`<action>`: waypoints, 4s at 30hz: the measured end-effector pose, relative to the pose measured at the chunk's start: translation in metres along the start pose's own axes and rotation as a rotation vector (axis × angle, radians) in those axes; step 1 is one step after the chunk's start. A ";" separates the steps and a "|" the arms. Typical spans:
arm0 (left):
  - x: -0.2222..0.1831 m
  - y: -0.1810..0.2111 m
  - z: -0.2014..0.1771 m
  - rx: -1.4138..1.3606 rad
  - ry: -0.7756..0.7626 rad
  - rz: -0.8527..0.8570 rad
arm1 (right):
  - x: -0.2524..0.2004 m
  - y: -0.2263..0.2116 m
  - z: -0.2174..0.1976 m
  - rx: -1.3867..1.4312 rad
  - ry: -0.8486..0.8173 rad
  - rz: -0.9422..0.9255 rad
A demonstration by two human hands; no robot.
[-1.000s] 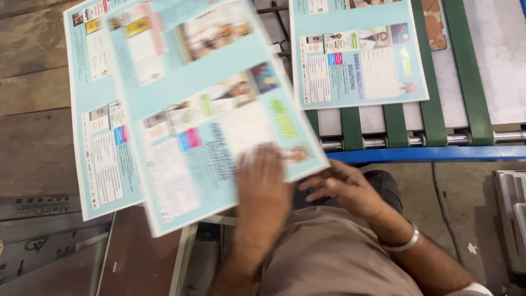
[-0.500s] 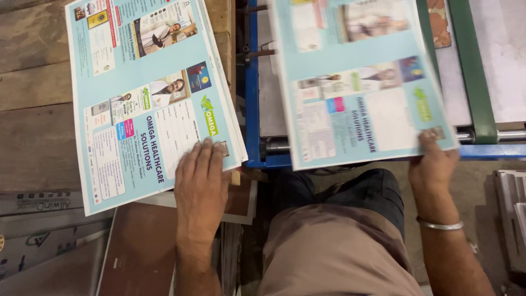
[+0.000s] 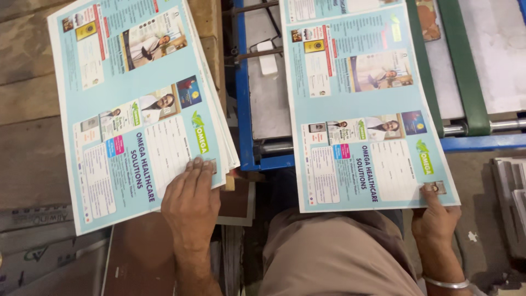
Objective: The person picks up printed paper sheets from a stack on the left and places them onto a conveyor belt on the right one at a time.
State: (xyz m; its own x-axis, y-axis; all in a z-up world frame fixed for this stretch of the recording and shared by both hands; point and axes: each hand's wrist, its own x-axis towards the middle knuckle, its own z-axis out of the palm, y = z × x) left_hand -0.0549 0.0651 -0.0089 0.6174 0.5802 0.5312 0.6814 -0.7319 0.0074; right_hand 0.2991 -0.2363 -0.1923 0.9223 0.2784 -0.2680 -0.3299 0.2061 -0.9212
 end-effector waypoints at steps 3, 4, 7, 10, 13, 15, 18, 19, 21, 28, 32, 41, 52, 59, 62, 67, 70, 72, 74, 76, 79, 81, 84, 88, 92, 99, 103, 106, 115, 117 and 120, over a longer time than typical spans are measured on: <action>0.000 -0.001 -0.001 -0.004 0.000 0.008 | 0.002 0.001 0.001 -0.002 -0.026 -0.056; 0.000 0.000 -0.001 -0.006 -0.003 0.005 | 0.008 0.001 0.004 -0.008 -0.051 -0.079; 0.000 0.000 -0.002 -0.009 -0.005 -0.005 | 0.028 0.003 0.019 -0.038 -0.104 -0.199; -0.002 0.001 -0.001 -0.004 -0.014 -0.022 | 0.050 0.002 0.038 -0.062 -0.187 -0.277; -0.004 0.002 0.001 0.000 -0.019 -0.031 | 0.074 0.005 0.067 -0.030 -0.153 -0.305; -0.004 0.005 0.002 0.005 -0.022 -0.034 | 0.082 0.005 0.082 0.017 -0.169 -0.193; -0.003 0.007 0.000 0.005 -0.043 -0.034 | 0.084 0.004 0.097 0.062 -0.212 0.041; -0.003 0.006 -0.004 0.000 -0.064 -0.031 | 0.082 0.003 0.099 0.072 -0.231 0.131; 0.000 -0.002 -0.011 -0.059 -0.106 -0.014 | 0.076 0.001 0.104 0.033 -0.337 0.215; 0.000 -0.033 -0.032 -0.307 0.093 -0.300 | 0.031 -0.013 0.116 -0.066 -0.539 0.331; 0.014 0.031 0.001 -0.256 0.035 -0.119 | -0.004 -0.021 0.146 0.034 -0.889 0.396; 0.021 0.120 0.007 -0.368 -0.319 0.161 | -0.038 -0.011 0.176 0.164 -0.684 0.463; 0.018 0.008 -0.008 0.008 -0.192 0.001 | 0.076 -0.029 0.092 0.155 -0.133 -0.046; 0.008 0.005 -0.005 -0.015 -0.053 0.009 | 0.048 -0.013 0.031 0.039 -0.044 -0.020; 0.004 0.005 -0.004 -0.031 -0.054 0.000 | 0.016 -0.005 0.011 0.022 -0.049 -0.014; 0.005 0.011 -0.010 0.009 -0.121 -0.017 | -0.007 -0.001 0.004 0.022 -0.028 -0.016; 0.004 0.014 -0.015 -0.007 -0.166 -0.001 | 0.003 -0.003 0.011 0.015 -0.076 -0.095; 0.003 0.015 -0.016 -0.004 -0.175 0.010 | 0.015 -0.005 0.021 0.024 -0.126 -0.135; 0.001 0.014 -0.015 0.032 -0.166 0.018 | 0.029 -0.007 0.034 -0.018 -0.096 -0.105; 0.000 0.012 -0.010 0.029 -0.132 0.008 | 0.045 -0.007 0.050 -0.019 -0.068 -0.093; 0.000 0.008 -0.008 0.012 -0.119 0.006 | 0.069 -0.003 0.072 0.030 -0.058 -0.065; 0.002 0.006 -0.009 -0.002 -0.131 0.013 | 0.080 0.000 0.083 0.059 -0.102 0.002; 0.004 0.004 -0.018 -0.041 -0.166 0.018 | 0.085 0.003 0.090 0.093 -0.279 0.104; 0.011 -0.004 -0.028 -0.182 -0.234 -0.008 | 0.071 0.004 0.093 -0.038 -0.334 0.260; 0.013 -0.032 -0.040 -0.435 -0.197 -0.053 | 0.044 0.002 0.096 -0.046 -0.477 0.352; 0.015 -0.004 -0.018 -0.468 0.202 -0.291 | -0.001 -0.017 0.138 0.006 -0.755 0.424; 0.025 0.087 0.014 -0.288 -0.106 0.011 | -0.041 -0.016 0.166 0.086 -1.101 0.469; 0.026 0.124 0.014 -0.373 -0.250 0.119 | -0.057 -0.009 0.182 0.156 -1.014 0.506; 0.012 0.044 -0.018 -0.098 -0.266 0.008 | 0.028 -0.041 0.138 0.023 -0.280 0.104; 0.006 0.026 -0.018 -0.021 -0.259 -0.021 | 0.047 -0.042 0.117 0.046 -0.161 0.057; 0.001 0.013 -0.012 0.035 -0.220 -0.037 | 0.072 -0.040 0.087 0.120 -0.066 -0.014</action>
State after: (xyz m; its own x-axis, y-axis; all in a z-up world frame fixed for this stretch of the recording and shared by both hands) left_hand -0.0504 0.0519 0.0016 0.6600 0.6734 0.3332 0.7161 -0.6979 -0.0080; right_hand 0.3610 -0.1427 -0.1498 0.9132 0.3346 -0.2327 -0.3424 0.3201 -0.8833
